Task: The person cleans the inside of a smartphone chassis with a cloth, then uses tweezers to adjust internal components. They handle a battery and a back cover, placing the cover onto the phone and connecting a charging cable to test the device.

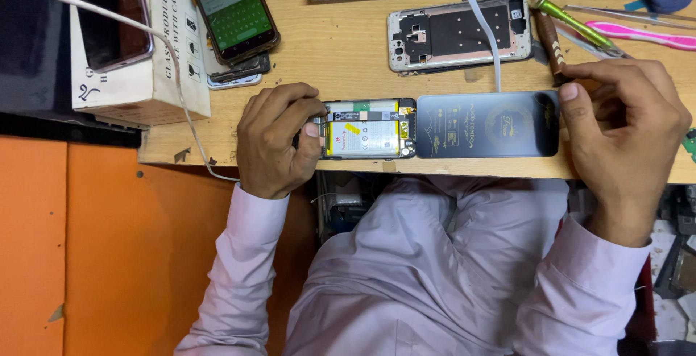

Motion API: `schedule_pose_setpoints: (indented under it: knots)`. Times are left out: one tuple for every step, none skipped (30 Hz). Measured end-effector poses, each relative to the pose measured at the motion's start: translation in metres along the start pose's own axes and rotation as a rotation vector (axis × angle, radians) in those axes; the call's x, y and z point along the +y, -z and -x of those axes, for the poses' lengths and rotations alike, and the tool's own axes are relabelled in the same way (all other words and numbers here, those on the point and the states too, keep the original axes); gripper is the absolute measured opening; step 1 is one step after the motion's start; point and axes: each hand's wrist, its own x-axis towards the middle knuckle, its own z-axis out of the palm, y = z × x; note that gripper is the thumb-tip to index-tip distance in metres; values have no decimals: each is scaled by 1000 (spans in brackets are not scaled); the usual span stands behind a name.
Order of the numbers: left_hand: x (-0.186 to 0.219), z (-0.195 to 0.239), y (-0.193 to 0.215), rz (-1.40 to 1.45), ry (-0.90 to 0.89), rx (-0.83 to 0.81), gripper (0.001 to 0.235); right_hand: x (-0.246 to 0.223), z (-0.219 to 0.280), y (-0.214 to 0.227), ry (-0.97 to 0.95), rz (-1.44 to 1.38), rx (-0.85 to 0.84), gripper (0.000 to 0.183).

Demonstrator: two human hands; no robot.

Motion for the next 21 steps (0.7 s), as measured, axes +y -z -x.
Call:
schedule_pose_setpoints:
  knots:
    - [0, 0, 1, 2, 0, 1, 42, -2, -1, -1, 1, -3, 0, 11]
    - [1, 0, 1, 4, -1, 2, 41, -3, -3, -2, 1, -7, -1, 11]
    - [1, 0, 1, -4, -3, -3, 40, -5, -3, -1, -3, -2, -1, 10]
    - [1, 0, 3, -12, -5, -8, 40, -7, -4, -2, -2, -8, 0, 10]
    - [1, 0, 2, -12, -13, -13, 39, -7, -4, 0, -4, -7, 5, 11]
    - [1, -1, 1, -18, -19, -10, 37, -8, -4, 1, -1, -17, 11, 12]
    - [2, -1, 1, -24, -26, -9, 35, -9, -4, 1, 0, -27, 18, 13]
    - [2, -1, 1, -29, -32, -7, 33, -10, -4, 1, 7, -15, 19, 13]
    - [2, -1, 1, -29, -29, -13, 32, -11, -5, 1, 17, -7, 21, 13]
    - [3, -1, 1, -29, -25, -18, 30, -12, -6, 0, 27, 0, 22, 13]
    - [3, -1, 1, -33, -20, -22, 29, -13, -8, -1, 30, -11, 24, 14]
    - [3, -1, 1, -40, -30, -23, 28, -15, -9, -1, 33, -21, 27, 14]
    - [3, -1, 2, -49, -36, -25, 28, -16, -10, -1, 36, -34, 27, 14]
    - [3, -1, 1, -58, -42, -26, 27, -18, -10, 0, 26, -31, 27, 14]
    - [3, -2, 0, -51, -40, -26, 28, -18, -10, 0, 19, -31, 25, 14]
    - [3, -2, -1, -45, -38, -27, 30, -19, -11, 1, 11, -32, 23, 14]
    - [2, -2, 0, -47, -33, -25, 31, -20, -11, 1, 11, -24, 23, 14]
    - [2, -2, 1, -20, -24, -27, 34, -21, -11, 1, 11, -15, 22, 15]
    - [1, -2, 2, 2, -13, -27, 36, -21, -12, 0, 13, -10, 21, 15]
    - [1, -2, 2, 25, -2, -27, 39, -21, -11, 0, 3, -13, 18, 15]
    - [0, -1, 2, 36, -5, -20, 41, -20, -11, 0, -6, -18, 15, 16]
